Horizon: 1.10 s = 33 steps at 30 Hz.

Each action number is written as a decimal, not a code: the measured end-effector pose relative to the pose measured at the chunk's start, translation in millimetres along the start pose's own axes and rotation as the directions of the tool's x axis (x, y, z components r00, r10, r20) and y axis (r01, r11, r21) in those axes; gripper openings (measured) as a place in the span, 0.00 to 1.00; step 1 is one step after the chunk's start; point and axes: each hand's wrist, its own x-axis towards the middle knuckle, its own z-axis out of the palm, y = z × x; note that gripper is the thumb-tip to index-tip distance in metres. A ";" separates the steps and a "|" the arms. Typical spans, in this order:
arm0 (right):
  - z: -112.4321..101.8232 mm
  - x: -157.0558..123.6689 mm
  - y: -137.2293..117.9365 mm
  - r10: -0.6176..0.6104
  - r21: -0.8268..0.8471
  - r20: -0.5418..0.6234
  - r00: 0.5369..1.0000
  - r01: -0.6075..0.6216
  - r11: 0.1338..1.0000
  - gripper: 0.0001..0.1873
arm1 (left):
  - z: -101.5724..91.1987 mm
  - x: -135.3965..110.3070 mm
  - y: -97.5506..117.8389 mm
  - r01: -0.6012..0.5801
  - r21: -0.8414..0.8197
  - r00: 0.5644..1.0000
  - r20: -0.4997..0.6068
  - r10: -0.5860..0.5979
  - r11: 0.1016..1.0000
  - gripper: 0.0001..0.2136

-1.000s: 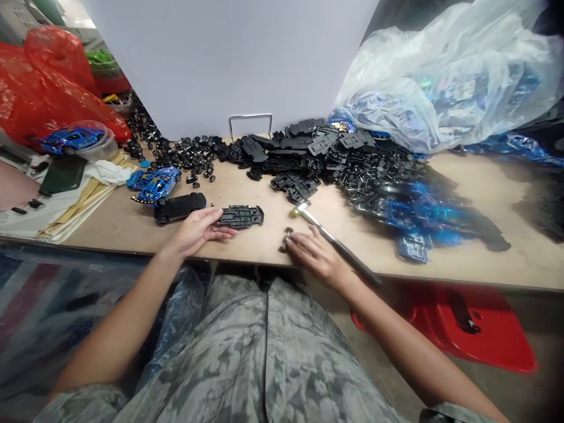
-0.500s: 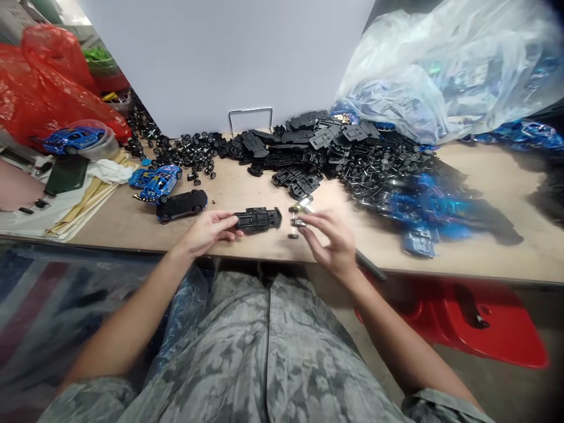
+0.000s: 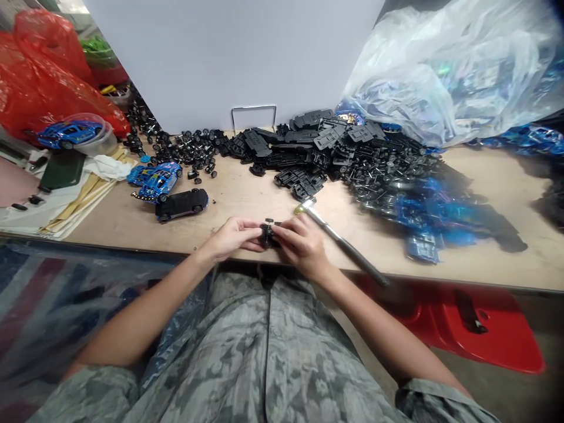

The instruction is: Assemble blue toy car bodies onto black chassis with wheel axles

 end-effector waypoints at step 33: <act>-0.4 6.7 -3.6 0.003 0.027 0.083 0.997 -0.005 1.000 0.12 | 3.2 2.9 -2.1 -0.033 -0.017 0.998 -0.049 0.032 0.999 0.12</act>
